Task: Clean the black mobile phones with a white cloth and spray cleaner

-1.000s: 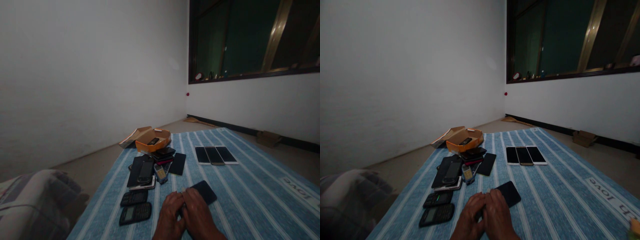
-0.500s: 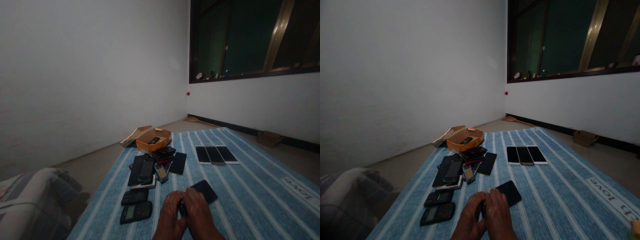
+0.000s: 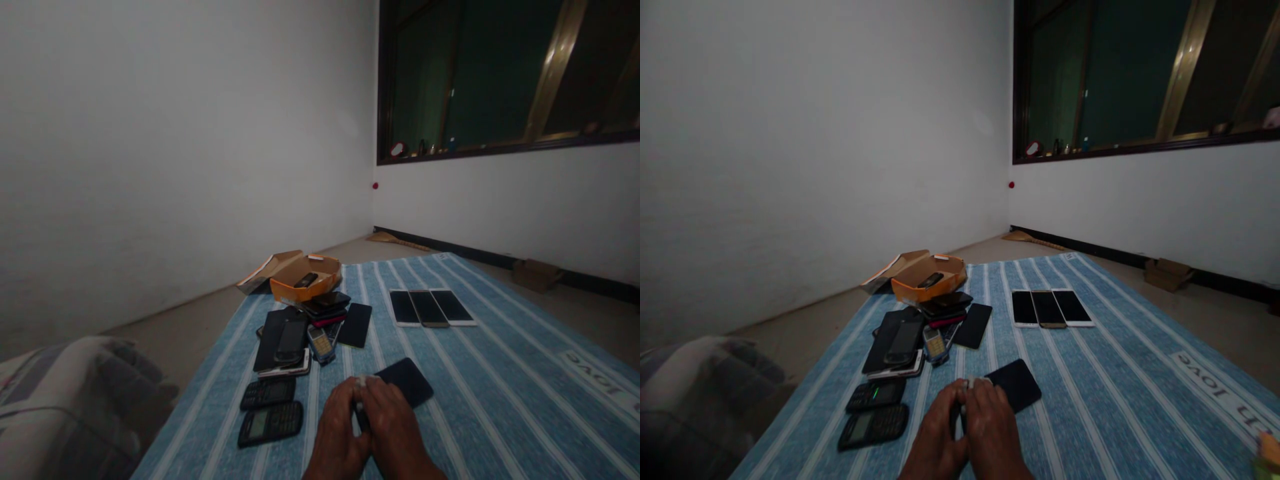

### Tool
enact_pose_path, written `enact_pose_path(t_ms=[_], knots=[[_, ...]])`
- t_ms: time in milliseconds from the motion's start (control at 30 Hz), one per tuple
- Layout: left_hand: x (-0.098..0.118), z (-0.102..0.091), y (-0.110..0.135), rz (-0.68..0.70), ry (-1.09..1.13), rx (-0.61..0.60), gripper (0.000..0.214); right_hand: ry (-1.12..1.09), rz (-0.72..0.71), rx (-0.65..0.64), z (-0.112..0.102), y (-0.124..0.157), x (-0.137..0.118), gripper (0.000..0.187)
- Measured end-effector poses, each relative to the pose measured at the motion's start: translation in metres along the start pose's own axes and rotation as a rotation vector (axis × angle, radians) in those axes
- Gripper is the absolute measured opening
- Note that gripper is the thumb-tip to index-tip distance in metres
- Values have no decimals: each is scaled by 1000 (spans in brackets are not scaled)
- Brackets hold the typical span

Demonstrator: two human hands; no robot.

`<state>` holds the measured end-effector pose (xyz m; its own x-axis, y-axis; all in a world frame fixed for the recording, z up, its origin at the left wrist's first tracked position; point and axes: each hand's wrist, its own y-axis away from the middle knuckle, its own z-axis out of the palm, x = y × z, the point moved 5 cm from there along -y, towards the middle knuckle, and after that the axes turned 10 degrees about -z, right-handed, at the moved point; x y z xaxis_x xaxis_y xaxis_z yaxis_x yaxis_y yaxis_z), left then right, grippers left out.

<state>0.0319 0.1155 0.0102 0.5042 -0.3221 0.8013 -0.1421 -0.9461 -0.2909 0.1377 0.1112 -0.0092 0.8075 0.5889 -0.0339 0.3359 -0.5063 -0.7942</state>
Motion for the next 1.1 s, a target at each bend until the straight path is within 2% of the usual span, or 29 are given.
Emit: enact_pose_path(t_ms=[100,333,467,700,833,1100], knots=[[-3,0,0,-19,32,13,50,-35,-14,-46,3,-4,2,39],[-3,-2,1,-71,-14,28,52,-205,91,-188,5,-12,6,34],[-8,-1,1,-62,-13,12,56,-238,86,-201,3,-12,6,37],[-18,2,1,-95,-26,-21,84,-284,127,-196,2,-13,6,40],[-17,1,1,-95,-20,-35,85,-325,132,-206,-1,-14,6,42],[-14,1,-1,-96,-13,-31,85,-376,178,-241,-9,-19,5,36]])
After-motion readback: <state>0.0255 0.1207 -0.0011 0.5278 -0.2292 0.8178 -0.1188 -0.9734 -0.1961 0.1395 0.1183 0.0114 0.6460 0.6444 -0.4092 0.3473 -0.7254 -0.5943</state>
